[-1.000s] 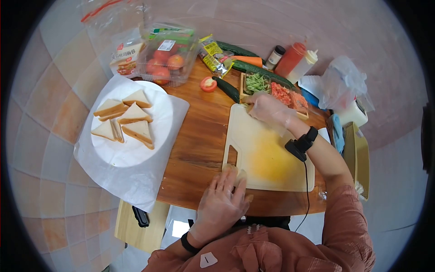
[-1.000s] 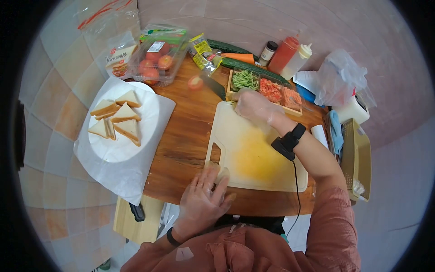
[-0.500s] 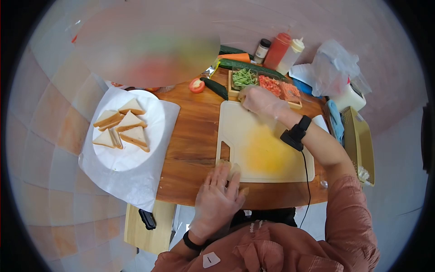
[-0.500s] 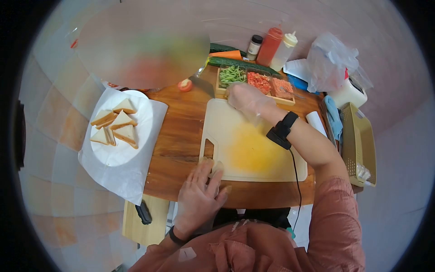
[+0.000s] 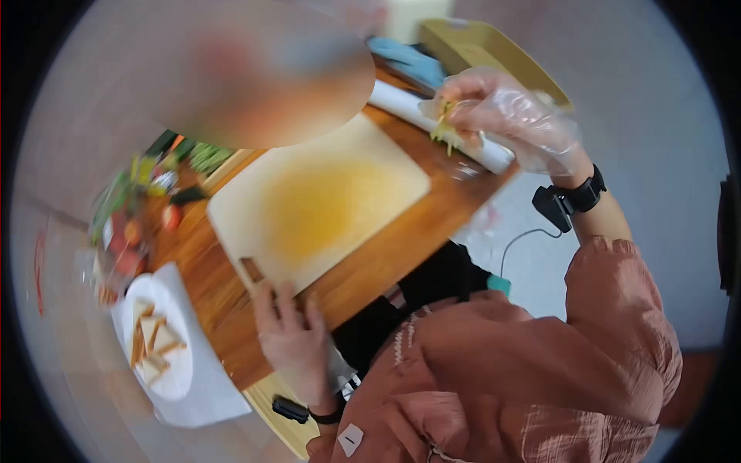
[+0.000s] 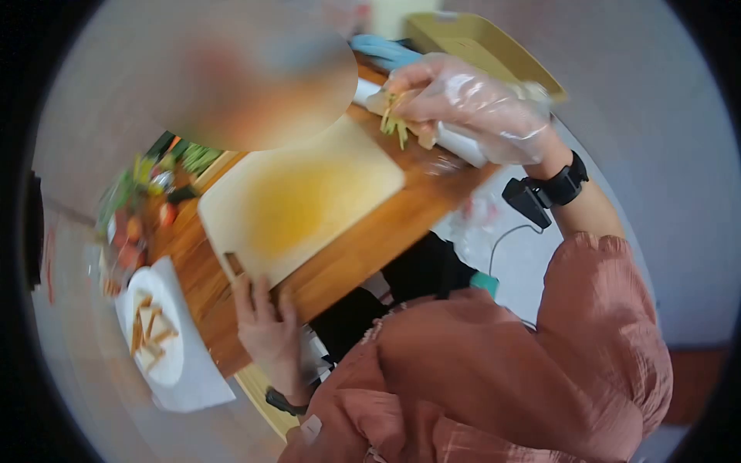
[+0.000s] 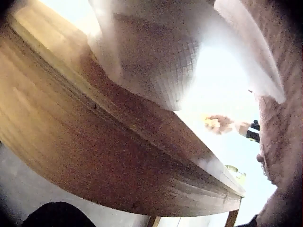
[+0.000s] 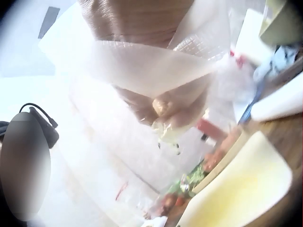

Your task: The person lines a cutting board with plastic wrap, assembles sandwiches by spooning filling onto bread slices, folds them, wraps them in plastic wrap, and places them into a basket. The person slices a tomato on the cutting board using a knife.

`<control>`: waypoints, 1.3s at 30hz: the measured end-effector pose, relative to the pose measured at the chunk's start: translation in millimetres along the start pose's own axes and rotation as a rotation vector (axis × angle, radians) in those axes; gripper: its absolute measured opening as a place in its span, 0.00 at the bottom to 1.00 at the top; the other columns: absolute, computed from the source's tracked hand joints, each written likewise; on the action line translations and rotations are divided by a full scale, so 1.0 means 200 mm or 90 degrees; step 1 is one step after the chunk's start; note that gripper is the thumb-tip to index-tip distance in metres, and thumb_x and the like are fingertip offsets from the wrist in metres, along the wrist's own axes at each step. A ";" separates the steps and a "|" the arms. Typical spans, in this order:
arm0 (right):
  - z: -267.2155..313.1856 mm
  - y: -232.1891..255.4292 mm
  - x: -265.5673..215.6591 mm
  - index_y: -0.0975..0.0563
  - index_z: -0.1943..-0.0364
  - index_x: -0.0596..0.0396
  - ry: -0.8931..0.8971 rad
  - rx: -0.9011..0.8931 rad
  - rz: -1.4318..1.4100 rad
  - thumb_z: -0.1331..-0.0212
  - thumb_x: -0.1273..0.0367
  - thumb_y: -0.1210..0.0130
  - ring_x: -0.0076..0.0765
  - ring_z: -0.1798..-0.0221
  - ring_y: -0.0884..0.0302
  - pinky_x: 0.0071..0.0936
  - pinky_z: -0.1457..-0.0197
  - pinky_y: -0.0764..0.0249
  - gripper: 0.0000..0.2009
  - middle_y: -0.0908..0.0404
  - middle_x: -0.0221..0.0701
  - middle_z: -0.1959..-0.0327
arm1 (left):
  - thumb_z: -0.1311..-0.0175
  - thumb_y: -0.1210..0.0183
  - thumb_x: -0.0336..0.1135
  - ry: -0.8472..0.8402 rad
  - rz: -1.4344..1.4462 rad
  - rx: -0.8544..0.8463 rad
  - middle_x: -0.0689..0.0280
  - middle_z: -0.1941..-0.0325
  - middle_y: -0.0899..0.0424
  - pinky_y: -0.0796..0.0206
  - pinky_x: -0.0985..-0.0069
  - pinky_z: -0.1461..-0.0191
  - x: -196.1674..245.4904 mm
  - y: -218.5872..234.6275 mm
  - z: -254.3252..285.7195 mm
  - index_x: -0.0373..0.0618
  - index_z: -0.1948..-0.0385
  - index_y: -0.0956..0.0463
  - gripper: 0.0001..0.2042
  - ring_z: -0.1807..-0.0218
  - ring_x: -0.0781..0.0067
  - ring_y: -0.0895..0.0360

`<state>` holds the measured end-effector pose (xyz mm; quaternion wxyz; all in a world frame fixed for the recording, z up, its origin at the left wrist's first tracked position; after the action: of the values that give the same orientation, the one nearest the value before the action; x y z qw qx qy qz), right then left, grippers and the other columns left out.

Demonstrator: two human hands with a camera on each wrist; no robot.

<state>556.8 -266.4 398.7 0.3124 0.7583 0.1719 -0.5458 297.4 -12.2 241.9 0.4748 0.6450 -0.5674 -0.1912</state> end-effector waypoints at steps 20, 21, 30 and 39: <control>1.94 0.96 1.98 0.21 0.71 0.59 -0.444 0.492 -0.108 0.40 0.73 0.41 0.20 0.79 0.32 0.23 0.78 0.37 0.05 0.27 0.24 0.79 | 0.28 0.43 0.32 -0.071 -0.044 -0.055 0.48 0.31 0.25 0.27 0.61 0.38 -0.10 -0.04 0.01 0.40 0.41 0.22 0.16 0.37 0.46 0.21; 1.94 0.96 2.04 0.22 0.73 0.58 -0.482 0.474 -0.030 0.40 0.73 0.41 0.20 0.79 0.32 0.24 0.78 0.37 0.06 0.27 0.24 0.79 | 0.27 0.43 0.31 -0.050 -0.049 -0.051 0.50 0.32 0.23 0.29 0.62 0.35 -0.08 -0.03 0.00 0.40 0.41 0.22 0.16 0.36 0.49 0.22; 2.16 0.89 2.70 0.19 0.77 0.51 -0.495 0.286 0.332 0.49 0.70 0.39 0.40 0.68 0.16 0.33 0.67 0.23 0.03 0.16 0.33 0.73 | 0.26 0.46 0.31 -0.052 -0.084 -0.051 0.50 0.31 0.24 0.33 0.60 0.31 -0.09 -0.03 0.01 0.40 0.39 0.23 0.17 0.32 0.48 0.25; 2.16 0.80 3.06 0.11 0.67 0.41 -0.770 0.079 0.766 0.46 0.62 0.42 0.40 0.54 0.12 0.36 0.58 0.18 0.09 0.10 0.27 0.60 | 0.25 0.50 0.33 -0.038 -0.078 -0.067 0.51 0.30 0.26 0.38 0.58 0.27 -0.10 -0.02 0.02 0.39 0.37 0.24 0.18 0.29 0.48 0.29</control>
<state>553.2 -721.1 -217.3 0.5447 0.3144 -0.4868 -0.6062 291.0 5.0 231.0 0.4785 0.6467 -0.5296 -0.2689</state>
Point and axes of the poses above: each hand's wrist, its own z-axis away from the middle knuckle, its own y-axis out of the back of the hand, x = y × z, the point moved 2 cm from there along -z, towards the middle knuckle
